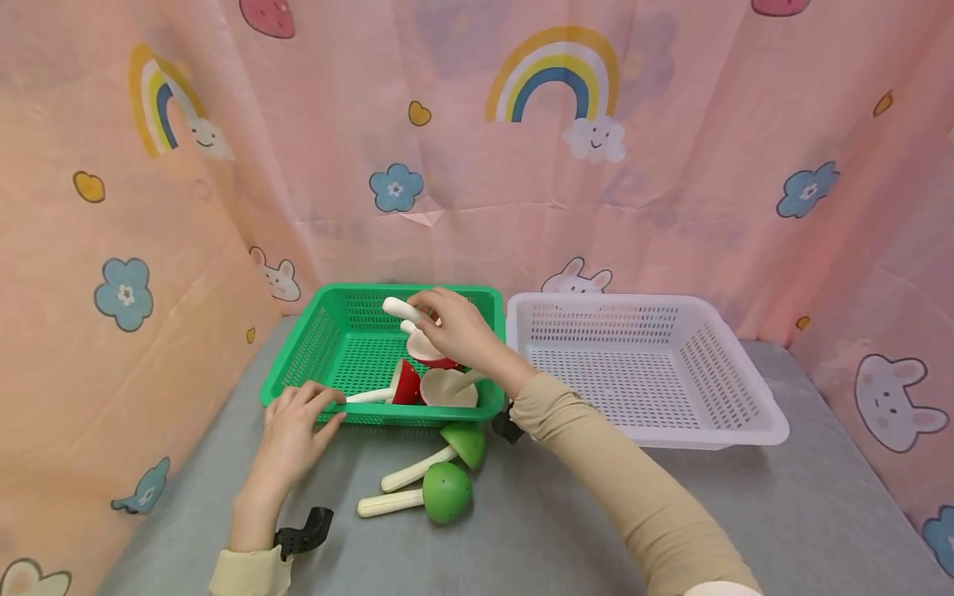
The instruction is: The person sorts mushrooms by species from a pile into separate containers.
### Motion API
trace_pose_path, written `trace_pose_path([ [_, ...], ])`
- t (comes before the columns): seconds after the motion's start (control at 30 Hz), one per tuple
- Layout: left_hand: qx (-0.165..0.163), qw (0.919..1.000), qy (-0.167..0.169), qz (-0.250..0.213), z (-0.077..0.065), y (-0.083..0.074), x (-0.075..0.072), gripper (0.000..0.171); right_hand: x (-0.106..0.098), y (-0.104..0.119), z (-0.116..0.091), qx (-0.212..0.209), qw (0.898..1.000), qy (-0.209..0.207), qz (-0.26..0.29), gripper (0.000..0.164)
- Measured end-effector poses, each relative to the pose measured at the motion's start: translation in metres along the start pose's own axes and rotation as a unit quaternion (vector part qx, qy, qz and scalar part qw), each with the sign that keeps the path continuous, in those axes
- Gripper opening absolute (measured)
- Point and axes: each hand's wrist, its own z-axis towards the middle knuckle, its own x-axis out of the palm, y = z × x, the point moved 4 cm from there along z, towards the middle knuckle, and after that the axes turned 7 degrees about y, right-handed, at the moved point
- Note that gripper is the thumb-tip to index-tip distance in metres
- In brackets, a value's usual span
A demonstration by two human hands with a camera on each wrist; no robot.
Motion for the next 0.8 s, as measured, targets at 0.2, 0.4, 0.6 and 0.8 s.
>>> trace_pose_path([
  [0.2, 0.002, 1.0, -0.002, -0.002, 0.0, 0.0, -0.001, 0.018, 0.015, -0.005, 0.021, 0.023, 1.0, 0.014, -0.005, 0.022],
  [0.4, 0.004, 1.0, -0.007, -0.004, 0.001, -0.001, -0.002, 0.018, 0.031, -0.012, 0.032, 0.058, 0.998, 0.024, 0.023, 0.023],
  [0.6, 0.003, 1.0, -0.008, -0.004, 0.0, 0.0, 0.0, 0.019, 0.046, -0.02, 0.038, 0.108, 0.993, 0.027, 0.042, 0.026],
  [0.8, -0.001, 1.0, -0.002, -0.007, 0.0, 0.0, -0.001, 0.018, 0.055, -0.023, 0.041, 0.125, 0.99, 0.052, 0.029, 0.03],
])
